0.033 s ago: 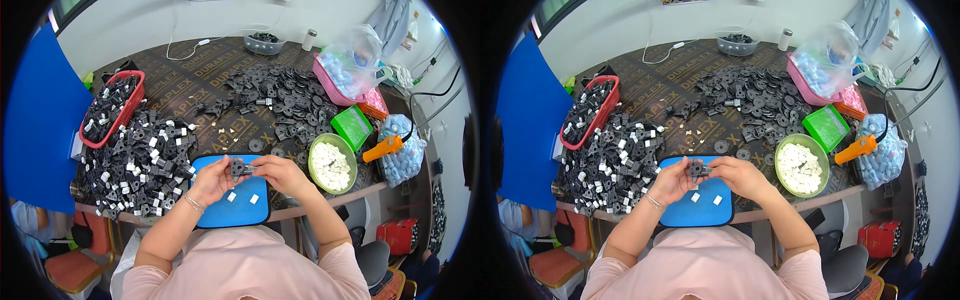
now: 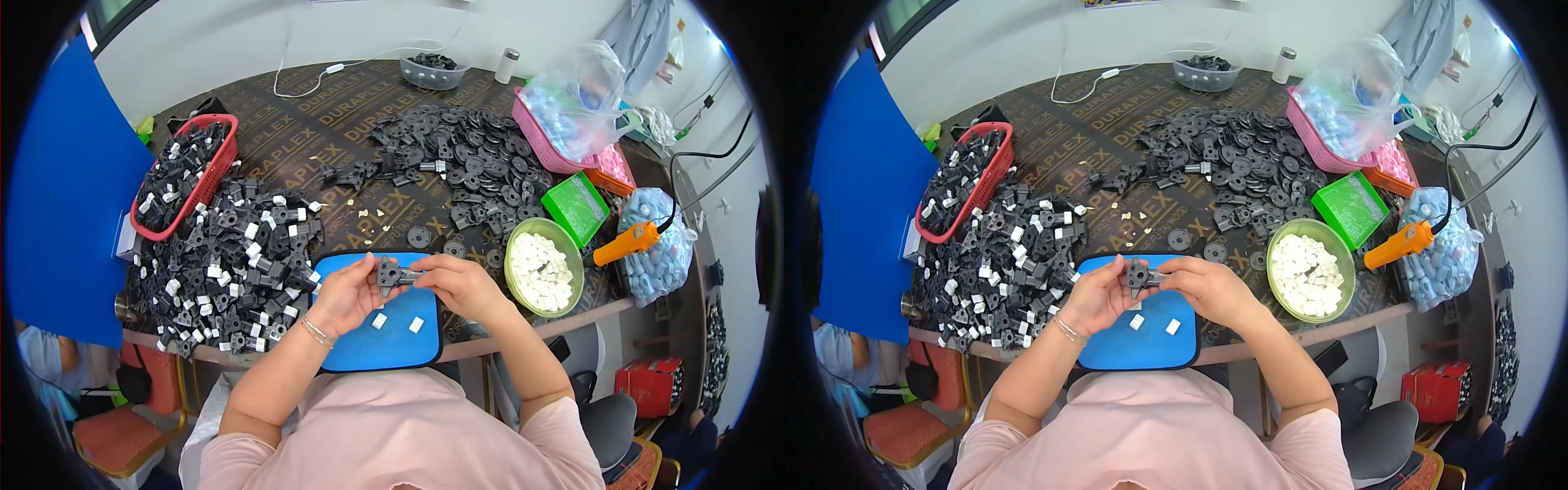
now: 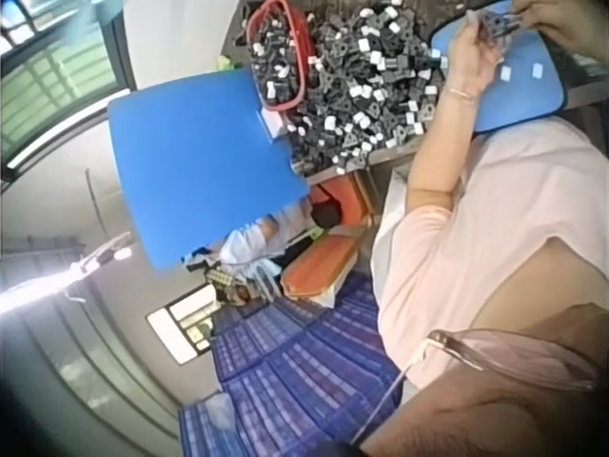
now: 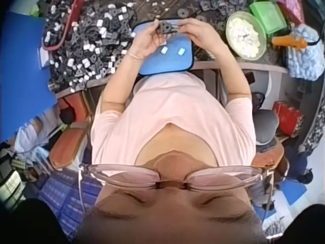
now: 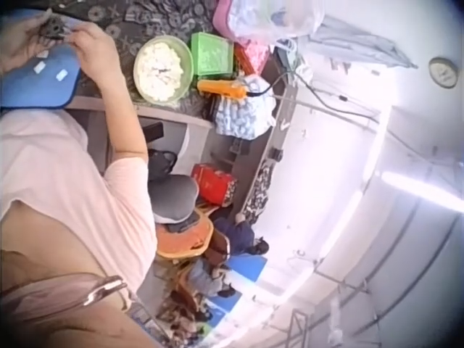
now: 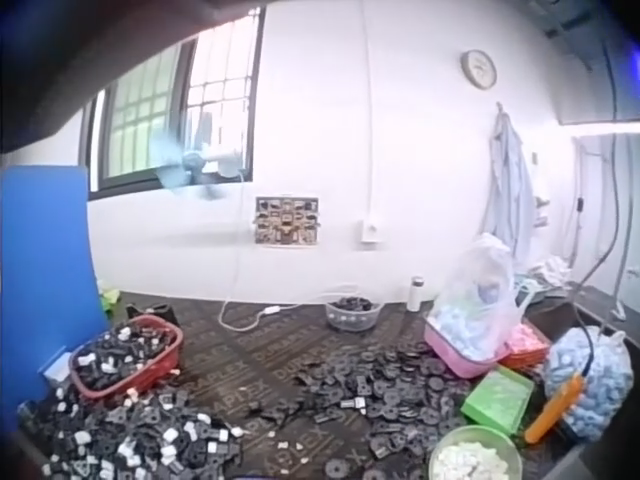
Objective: Assembling small plastic toy components by snapping white and grey pieces onto a black frame.
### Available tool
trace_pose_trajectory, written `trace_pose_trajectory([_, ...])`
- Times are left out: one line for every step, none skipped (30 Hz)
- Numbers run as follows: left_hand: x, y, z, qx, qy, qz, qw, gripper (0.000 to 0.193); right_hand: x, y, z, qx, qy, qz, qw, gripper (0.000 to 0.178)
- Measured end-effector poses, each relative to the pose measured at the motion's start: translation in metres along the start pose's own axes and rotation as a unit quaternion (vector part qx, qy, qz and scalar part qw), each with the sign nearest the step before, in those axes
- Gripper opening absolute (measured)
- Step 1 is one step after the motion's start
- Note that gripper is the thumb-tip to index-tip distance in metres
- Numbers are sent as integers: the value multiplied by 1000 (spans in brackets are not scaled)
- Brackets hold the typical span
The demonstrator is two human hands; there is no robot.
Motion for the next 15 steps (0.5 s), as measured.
trace_pose_trajectory([-1, -2, -2, -2, -3, 3, 1000, 38, 0, -1, -1, -7, 2, -9, 1000, 20])
trace_pose_trajectory([-2, -2, -3, -4, -5, 5, 1000, 39, 1, -1, -2, -14, 4, -17, 1000, 19])
trace_pose_trajectory([-2, -1, -4, -4, -6, 5, 1000, 39, 1, -3, -2, -13, 5, -17, 1000, 19])
trace_pose_trajectory([-3, -1, -6, -3, -14, 6, 1000, 36, 3, -3, -2, -18, 7, -26, 999, 19])
trace_pose_trajectory([-4, 0, -6, -1, -21, 7, 1000, 32, 4, -3, -2, -23, 8, -35, 999, 19])
trace_pose_trajectory([-2, -1, -8, -1, -21, 6, 1000, 32, 4, -4, -3, -23, 8, -35, 999, 19])
trace_pose_trajectory([-4, -2, -9, -7, -35, 24, 999, 28, 5, -4, -3, -25, 8, -41, 999, 19])
trace_pose_trajectory([-7, -2, -10, -13, -48, 42, 998, 24, 6, -4, -4, -28, 9, -48, 998, 20])
trace_pose_trajectory([-6, -2, -11, -12, -48, 42, 998, 24, 4, -4, -4, -28, 8, -48, 998, 20])
trace_pose_trajectory([-7, -2, -11, -17, -49, 63, 997, 23, 6, -4, -5, -33, 23, -61, 997, 21])
trace_pose_trajectory([-8, -1, -11, -23, -50, 83, 995, 23, 10, -4, -4, -37, 37, -74, 996, 21])
trace_pose_trajectory([-8, -1, -12, -23, -49, 83, 995, 23, 14, -3, -4, -37, 37, -74, 996, 21])
trace_pose_trajectory([-12, -2, -13, -23, -63, 111, 992, 23, 11, 4, -5, -67, 5, -19, 998, 25])
trace_pose_trajectory([-15, -3, -14, -23, -76, 139, 987, 24, 6, 10, -7, -97, -27, 35, 994, 28])
trace_pose_trajectory([-13, -3, -14, -23, -75, 139, 987, 24, 5, 8, -7, -98, -28, 36, 994, 28])
Point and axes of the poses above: each hand's wrist, its own z-axis towards the middle knuckle, its own y-axis out of the back of the hand, x = y × z, the point moved 10 cm from there along z, towards the middle knuckle, and after that the axes turned 13 degrees about x, right-handed, at the moved point
